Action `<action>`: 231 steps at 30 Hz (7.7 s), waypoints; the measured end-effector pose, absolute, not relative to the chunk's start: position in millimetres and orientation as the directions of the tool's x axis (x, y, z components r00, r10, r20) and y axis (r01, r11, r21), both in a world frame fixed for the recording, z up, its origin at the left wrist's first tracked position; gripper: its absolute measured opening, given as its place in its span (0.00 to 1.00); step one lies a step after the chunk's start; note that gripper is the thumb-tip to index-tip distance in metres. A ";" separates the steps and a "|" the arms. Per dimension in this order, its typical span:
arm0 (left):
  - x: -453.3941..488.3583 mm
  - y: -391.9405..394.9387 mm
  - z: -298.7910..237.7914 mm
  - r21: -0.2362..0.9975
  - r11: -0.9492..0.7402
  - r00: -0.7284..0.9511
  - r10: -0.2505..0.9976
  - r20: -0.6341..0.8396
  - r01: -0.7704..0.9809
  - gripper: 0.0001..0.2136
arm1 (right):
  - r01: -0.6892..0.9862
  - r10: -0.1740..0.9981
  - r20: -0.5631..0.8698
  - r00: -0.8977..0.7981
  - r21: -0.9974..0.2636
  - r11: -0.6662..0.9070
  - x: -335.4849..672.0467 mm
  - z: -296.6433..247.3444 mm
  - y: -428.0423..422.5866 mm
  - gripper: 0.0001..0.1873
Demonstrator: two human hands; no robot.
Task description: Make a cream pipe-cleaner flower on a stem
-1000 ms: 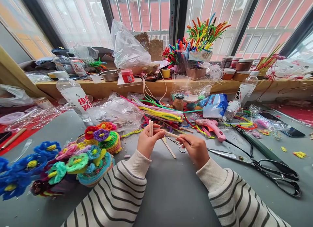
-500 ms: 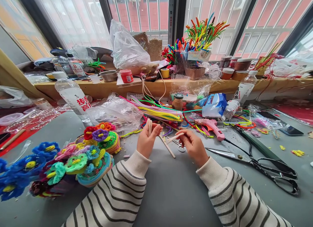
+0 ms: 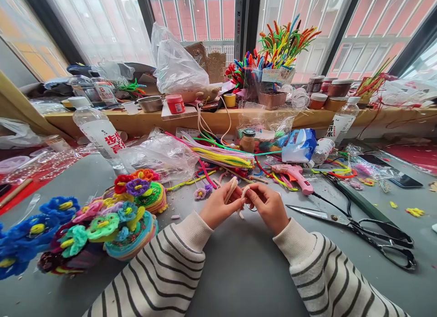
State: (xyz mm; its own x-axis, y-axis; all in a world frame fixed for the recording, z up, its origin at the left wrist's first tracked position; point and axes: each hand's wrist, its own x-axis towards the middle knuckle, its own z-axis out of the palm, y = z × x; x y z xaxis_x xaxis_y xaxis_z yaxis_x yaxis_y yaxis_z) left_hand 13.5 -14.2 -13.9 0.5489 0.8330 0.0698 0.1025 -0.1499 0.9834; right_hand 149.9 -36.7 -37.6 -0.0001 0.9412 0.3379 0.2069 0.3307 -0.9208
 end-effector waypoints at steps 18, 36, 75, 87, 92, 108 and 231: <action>13.3 -14.6 -15.6 0.997 0.042 0.591 0.804 -0.073 0.066 0.10 | 0.209 0.928 0.371 0.016 -0.909 0.360 150.0 -38.7 -36.7 0.10; 13.7 -13.9 -17.1 0.997 0.079 0.612 0.789 -0.055 -0.012 0.12 | 0.169 0.928 0.358 -0.106 -0.913 0.372 148.7 -32.0 -39.9 0.21; 7.4 -16.0 -8.3 0.963 0.244 0.834 0.551 -0.038 -0.117 0.09 | 0.179 0.874 0.395 -0.285 -0.873 0.453 164.2 -24.6 -41.3 0.14; 7.9 -15.3 -10.8 0.955 0.289 0.853 0.513 -0.095 -0.067 0.09 | 0.263 0.887 0.384 -0.255 -0.856 0.446 160.5 -31.7 -37.6 0.10; 8.5 -15.0 -8.0 0.958 0.283 0.825 0.551 -0.125 -0.045 0.11 | 0.316 0.901 0.394 -0.179 -0.844 0.432 158.0 -32.6 -38.0 0.09; 8.2 -9.5 -12.5 0.989 0.125 0.503 0.862 -0.067 -0.083 0.12 | 0.255 0.951 0.308 -0.024 -0.918 0.303 158.6 -39.4 -32.0 0.14; 13.6 -12.2 -19.4 0.982 -0.081 0.569 0.822 -0.031 0.170 0.13 | 0.146 0.959 0.225 -0.172 -0.957 0.251 153.4 -39.0 -34.3 0.14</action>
